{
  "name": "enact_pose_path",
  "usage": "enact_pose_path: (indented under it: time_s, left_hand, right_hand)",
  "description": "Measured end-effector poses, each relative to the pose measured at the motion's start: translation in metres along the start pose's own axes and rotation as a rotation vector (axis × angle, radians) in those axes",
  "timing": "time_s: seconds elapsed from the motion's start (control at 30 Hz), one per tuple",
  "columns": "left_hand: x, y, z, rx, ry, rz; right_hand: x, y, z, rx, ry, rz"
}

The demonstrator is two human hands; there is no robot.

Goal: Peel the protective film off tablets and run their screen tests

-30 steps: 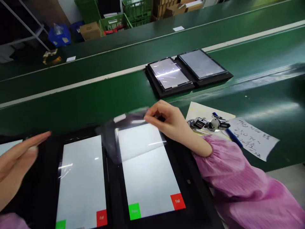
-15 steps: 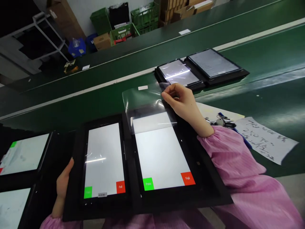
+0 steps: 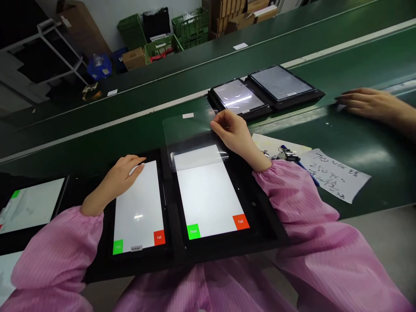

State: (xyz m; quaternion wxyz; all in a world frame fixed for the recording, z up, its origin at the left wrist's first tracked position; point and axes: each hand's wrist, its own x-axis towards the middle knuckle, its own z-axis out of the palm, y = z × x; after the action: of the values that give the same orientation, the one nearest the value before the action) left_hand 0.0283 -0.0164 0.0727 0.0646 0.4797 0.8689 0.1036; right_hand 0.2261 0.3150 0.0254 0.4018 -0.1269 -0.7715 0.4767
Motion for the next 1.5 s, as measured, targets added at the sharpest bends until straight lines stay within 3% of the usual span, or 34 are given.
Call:
enact_pose_path:
  time_s: [0.1, 0.3, 0.6, 0.7, 0.87, 0.97, 1.07, 1.2, 1.27, 1.37, 1.5]
  left_hand:
    - [0.01, 0.009, 0.004, 0.034, -0.006, -0.01]
    - [0.011, 0.008, -0.009, 0.045, -0.022, -0.073]
    - [0.02, 0.021, 0.006, -0.094, -0.001, 0.038]
    - [-0.004, 0.024, 0.0, -0.102, -0.046, 0.201]
    - [-0.099, 0.038, -0.005, 0.105, -0.21, 0.574]
    - [-0.141, 0.035, 0.007, 0.338, -0.09, 0.665]
    - [-0.152, 0.026, 0.026, 0.411, -0.01, 0.72]
    - [-0.151, 0.027, 0.044, 0.23, 0.19, 0.689]
    - [-0.154, 0.03, 0.046, 0.198, 0.235, 0.664]
    - [-0.162, 0.024, 0.036, 0.211, 0.213, 0.692]
    - [-0.177, -0.006, 0.016, 0.172, 0.083, 0.547]
  right_hand:
    - [0.0, 0.0, 0.0, -0.002, -0.009, -0.005]
    - [-0.001, -0.003, 0.0, -0.008, -0.022, 0.003]
    - [-0.002, -0.004, -0.001, -0.019, -0.045, 0.026]
    - [-0.003, -0.005, -0.001, -0.009, -0.044, 0.026]
    - [-0.004, -0.005, -0.001, -0.001, -0.05, 0.048]
    - [-0.005, -0.007, -0.002, -0.002, -0.067, 0.06]
    - [-0.005, -0.008, -0.002, -0.012, -0.065, 0.069]
    - [-0.006, -0.008, -0.002, -0.026, -0.061, 0.077]
    - [-0.006, -0.008, -0.002, -0.015, -0.058, 0.08]
    - [-0.006, -0.009, -0.002, 0.005, -0.051, 0.086]
    - [-0.007, -0.009, -0.002, 0.004, -0.046, 0.092]
